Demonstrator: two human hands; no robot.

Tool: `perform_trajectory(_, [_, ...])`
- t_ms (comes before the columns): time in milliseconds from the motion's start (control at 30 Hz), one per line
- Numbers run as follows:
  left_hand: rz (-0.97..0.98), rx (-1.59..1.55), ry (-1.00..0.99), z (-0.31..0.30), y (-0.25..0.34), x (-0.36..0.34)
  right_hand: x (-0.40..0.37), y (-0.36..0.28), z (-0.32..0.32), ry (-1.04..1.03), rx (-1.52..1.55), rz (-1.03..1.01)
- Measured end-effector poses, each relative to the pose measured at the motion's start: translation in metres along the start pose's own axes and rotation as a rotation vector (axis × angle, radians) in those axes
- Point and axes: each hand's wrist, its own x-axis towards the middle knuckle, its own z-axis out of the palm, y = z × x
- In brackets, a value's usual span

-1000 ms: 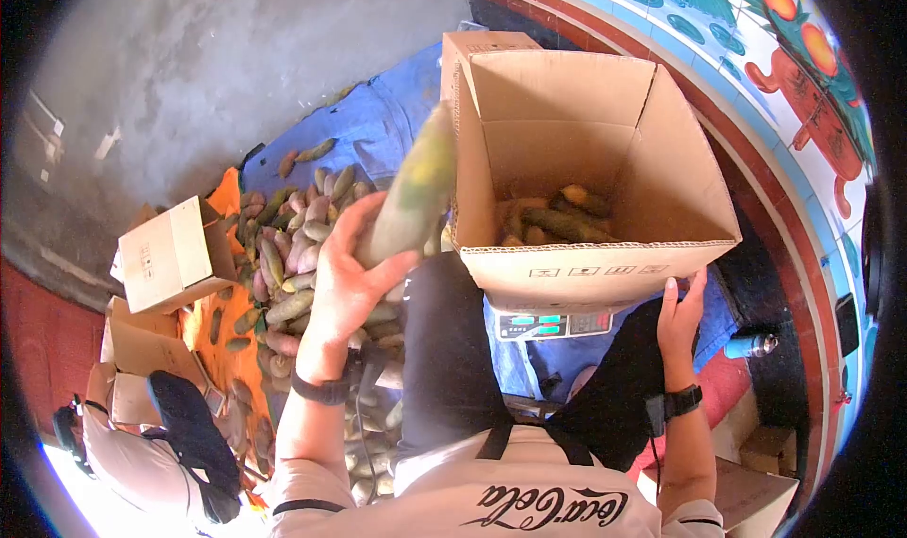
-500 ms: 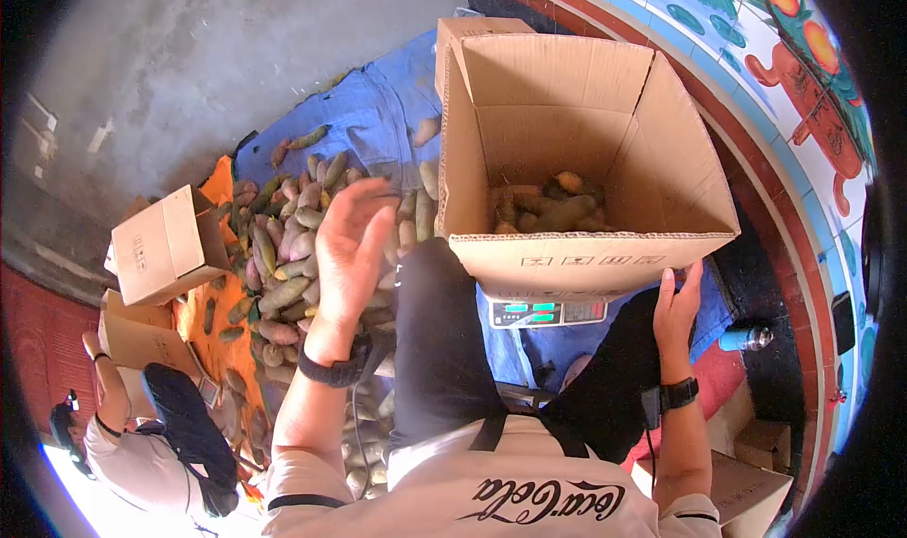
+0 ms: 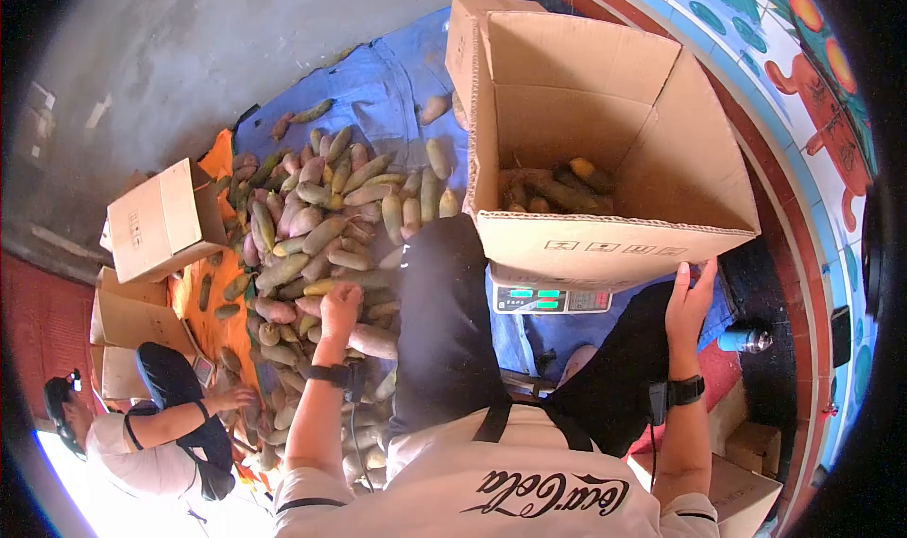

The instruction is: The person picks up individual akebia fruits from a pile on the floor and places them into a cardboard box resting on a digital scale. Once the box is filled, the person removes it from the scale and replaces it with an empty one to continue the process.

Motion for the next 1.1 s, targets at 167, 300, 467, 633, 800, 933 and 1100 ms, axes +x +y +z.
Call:
perform_trajectory(167, [-0.233,0.145,-0.111,0.021,-0.132,-0.020,-0.001,-0.006,0.000,0.011,-0.044,-0.065])
perform_trajectory(300, [-0.271,0.249,-0.198,0.032,-0.184,-0.048,-0.002,-0.001,0.002,-0.006,0.008,-0.001])
perform_trajectory(467, [-0.444,0.142,-0.195,0.031,-0.152,-0.067,-0.001,0.003,0.002,0.005,-0.037,-0.015])
perform_trajectory(633, [-0.387,0.334,-0.144,0.038,-0.175,-0.068,0.000,0.009,0.003,0.009,-0.039,-0.047])
perform_trajectory(800, [-0.374,0.344,-0.184,0.037,-0.168,-0.068,-0.001,0.007,0.003,0.000,-0.028,-0.019])
perform_trajectory(933, [-0.264,0.569,-0.215,0.045,-0.189,-0.068,-0.001,0.006,0.002,-0.007,-0.030,-0.008])
perform_trajectory(1100, [0.007,0.757,-0.285,0.045,-0.208,-0.073,-0.002,0.008,0.003,0.015,-0.069,-0.041])
